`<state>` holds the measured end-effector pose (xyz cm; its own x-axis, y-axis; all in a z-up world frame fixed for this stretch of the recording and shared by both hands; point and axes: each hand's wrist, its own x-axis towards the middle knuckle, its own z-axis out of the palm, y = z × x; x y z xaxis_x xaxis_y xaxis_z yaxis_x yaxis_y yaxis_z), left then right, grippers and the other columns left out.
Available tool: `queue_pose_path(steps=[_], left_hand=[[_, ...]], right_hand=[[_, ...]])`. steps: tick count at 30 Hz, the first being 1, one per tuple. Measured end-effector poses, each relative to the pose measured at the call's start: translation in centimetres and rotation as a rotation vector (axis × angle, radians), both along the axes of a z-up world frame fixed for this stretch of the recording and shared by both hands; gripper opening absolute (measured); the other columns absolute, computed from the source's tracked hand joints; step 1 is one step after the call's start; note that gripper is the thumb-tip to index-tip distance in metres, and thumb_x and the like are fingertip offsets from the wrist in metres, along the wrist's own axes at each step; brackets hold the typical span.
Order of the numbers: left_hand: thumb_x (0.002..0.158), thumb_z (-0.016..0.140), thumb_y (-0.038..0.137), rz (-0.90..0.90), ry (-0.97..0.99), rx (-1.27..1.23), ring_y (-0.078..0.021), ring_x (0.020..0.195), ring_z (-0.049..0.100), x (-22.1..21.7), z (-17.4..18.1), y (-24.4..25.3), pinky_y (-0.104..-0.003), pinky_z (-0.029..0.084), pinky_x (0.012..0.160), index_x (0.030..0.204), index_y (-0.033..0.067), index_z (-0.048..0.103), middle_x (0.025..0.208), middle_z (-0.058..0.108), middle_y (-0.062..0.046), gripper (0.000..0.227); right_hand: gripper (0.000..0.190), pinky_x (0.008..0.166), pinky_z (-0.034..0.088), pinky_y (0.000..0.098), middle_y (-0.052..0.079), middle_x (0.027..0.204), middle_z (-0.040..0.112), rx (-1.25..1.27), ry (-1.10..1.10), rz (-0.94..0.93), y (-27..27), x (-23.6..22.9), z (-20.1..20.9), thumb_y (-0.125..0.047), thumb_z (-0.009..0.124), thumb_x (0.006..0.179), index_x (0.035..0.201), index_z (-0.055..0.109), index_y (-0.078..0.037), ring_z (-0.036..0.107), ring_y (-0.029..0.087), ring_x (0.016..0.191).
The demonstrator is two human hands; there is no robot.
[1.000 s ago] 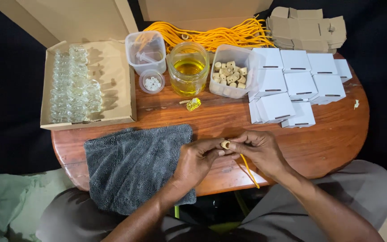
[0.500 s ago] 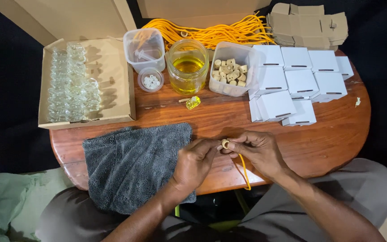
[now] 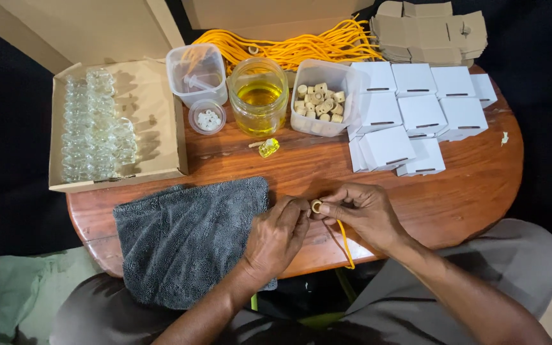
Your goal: Filling small glass bottles with liquid using a syringe and attaching wooden caps with yellow cords.
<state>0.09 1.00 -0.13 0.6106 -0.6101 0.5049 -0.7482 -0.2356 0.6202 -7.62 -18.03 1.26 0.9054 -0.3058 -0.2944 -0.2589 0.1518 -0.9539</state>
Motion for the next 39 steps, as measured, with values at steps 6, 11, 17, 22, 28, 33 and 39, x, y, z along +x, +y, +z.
queue_pose_path(steps=[6,11,17,22,28,33,39], left_hand=[[0.086,0.071,0.008,0.015,-0.010,0.058,-0.0318,0.063,0.071,0.3,0.0,-0.1,-0.040,0.059,0.052,0.093,0.0103,0.064,0.085,0.063,-0.008,0.010],[0.083,0.071,0.003,-0.006,-0.058,0.168,-0.0317,0.059,0.072,2.0,4.1,1.3,-0.040,0.059,0.048,0.093,0.0073,0.068,0.083,0.066,-0.008,0.012],[0.083,0.071,-0.001,0.033,0.177,0.189,-0.0466,0.062,0.070,6.3,6.6,5.1,-0.051,0.057,0.051,0.095,0.0027,0.068,0.076,0.065,-0.019,0.013],[0.088,0.073,0.006,0.213,0.008,0.210,-0.0365,0.071,0.073,9.2,7.5,9.2,-0.037,0.056,0.059,0.100,0.0087,0.069,0.080,0.066,-0.012,0.013],[0.094,0.075,-0.002,0.377,-0.043,0.099,-0.0352,0.067,0.066,10.7,8.3,12.3,-0.042,0.054,0.057,0.101,0.0031,0.070,0.080,0.063,-0.016,0.010],[0.089,0.067,-0.007,0.446,0.022,0.116,-0.0176,0.069,0.064,10.3,9.7,12.8,-0.032,0.053,0.070,0.102,0.0048,0.069,0.095,0.068,-0.009,0.017],[0.096,0.065,0.004,0.113,0.389,-0.389,-0.0246,0.082,0.072,9.3,8.9,11.1,-0.039,0.063,0.084,0.098,0.0050,0.061,0.095,0.071,-0.016,0.005]], right_hand=[[0.025,0.067,0.068,0.0324,0.020,0.084,0.077,0.045,-0.024,-0.021,0.2,0.0,-1.0,-0.001,0.084,0.081,0.099,0.073,0.010,0.075,0.019,0.076],[0.024,0.065,0.068,0.0317,0.020,0.083,0.075,0.027,-0.021,-0.018,-0.9,0.4,0.4,-0.001,0.080,0.084,0.103,0.071,0.010,0.075,0.020,0.074],[0.022,0.061,0.067,0.0309,0.020,0.080,0.074,0.049,-0.018,-0.036,-2.3,0.4,1.0,-0.001,0.078,0.085,0.103,0.070,0.009,0.076,0.023,0.068],[0.022,0.059,0.067,0.0312,0.021,0.078,0.073,0.069,-0.038,-0.041,-2.9,0.5,1.0,0.001,0.078,0.084,0.102,0.069,0.010,0.077,0.025,0.065],[0.021,0.058,0.066,0.0294,0.021,0.078,0.071,0.091,-0.045,-0.008,-3.5,0.6,0.3,0.000,0.078,0.085,0.102,0.069,0.009,0.077,0.026,0.066],[0.008,0.055,0.062,0.0282,0.017,0.068,0.073,-0.018,0.060,0.009,-2.9,0.8,1.8,-0.001,0.079,0.087,0.090,0.072,0.000,0.079,0.025,0.065],[0.021,0.049,0.062,0.0250,0.020,0.080,0.070,0.067,-0.054,0.036,-3.0,0.7,-0.2,-0.003,0.077,0.088,0.103,0.069,0.008,0.078,0.027,0.066]])
